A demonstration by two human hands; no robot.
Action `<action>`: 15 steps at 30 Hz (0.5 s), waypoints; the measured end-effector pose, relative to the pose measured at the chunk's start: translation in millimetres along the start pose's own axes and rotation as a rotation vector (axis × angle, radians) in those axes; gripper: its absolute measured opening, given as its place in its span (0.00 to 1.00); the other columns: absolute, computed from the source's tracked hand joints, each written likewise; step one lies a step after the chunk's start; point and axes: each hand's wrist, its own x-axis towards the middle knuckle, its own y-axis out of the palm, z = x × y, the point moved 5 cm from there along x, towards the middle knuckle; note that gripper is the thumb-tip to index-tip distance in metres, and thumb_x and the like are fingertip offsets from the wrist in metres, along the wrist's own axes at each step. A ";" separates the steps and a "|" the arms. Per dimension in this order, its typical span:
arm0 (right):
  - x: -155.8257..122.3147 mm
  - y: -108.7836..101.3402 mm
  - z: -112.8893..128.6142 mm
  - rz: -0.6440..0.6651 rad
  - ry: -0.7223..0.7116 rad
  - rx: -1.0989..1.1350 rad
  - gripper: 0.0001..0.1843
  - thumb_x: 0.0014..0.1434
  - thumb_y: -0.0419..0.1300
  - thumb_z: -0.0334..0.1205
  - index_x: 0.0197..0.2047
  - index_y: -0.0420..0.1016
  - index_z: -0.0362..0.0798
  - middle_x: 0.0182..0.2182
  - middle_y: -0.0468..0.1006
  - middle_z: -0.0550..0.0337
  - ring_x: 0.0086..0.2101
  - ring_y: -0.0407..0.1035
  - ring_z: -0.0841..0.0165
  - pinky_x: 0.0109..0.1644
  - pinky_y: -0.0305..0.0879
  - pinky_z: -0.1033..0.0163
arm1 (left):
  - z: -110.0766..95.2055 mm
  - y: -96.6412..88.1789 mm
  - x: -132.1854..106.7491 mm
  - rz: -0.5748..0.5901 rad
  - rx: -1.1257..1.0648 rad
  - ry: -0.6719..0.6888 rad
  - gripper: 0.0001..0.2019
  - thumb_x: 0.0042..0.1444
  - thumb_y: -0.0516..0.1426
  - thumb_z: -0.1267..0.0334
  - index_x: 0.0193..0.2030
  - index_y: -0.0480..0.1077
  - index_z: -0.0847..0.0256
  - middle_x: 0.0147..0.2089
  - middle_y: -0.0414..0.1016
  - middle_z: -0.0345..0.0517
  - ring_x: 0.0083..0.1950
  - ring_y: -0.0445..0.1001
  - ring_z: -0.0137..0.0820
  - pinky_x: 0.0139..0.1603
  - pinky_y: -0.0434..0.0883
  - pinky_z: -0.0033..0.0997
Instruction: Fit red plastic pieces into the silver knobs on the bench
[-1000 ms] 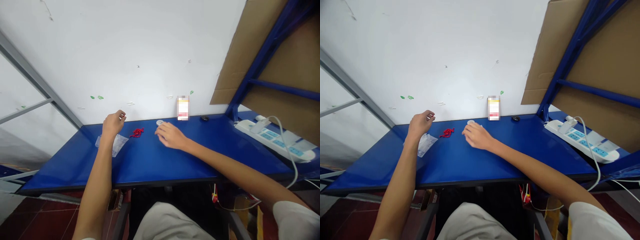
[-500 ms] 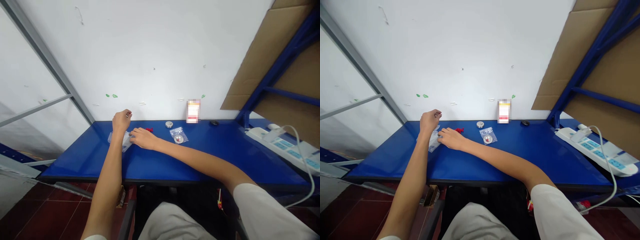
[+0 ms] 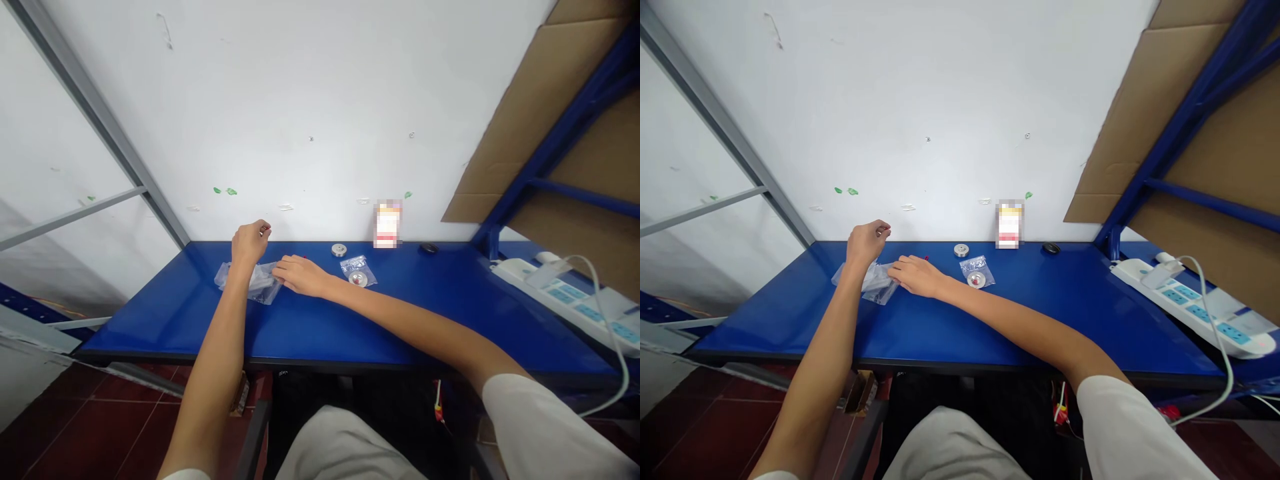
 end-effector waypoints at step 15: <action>-59.9 -48.8 -23.4 -0.168 0.181 0.359 0.07 0.73 0.65 0.37 0.46 0.86 0.52 0.44 0.87 0.57 0.45 0.79 0.62 0.52 0.69 0.58 | -13.3 31.7 2.1 0.222 -0.449 0.139 0.11 0.59 0.60 0.61 0.44 0.81 0.60 0.38 0.86 0.46 0.37 0.83 0.36 0.45 0.76 0.34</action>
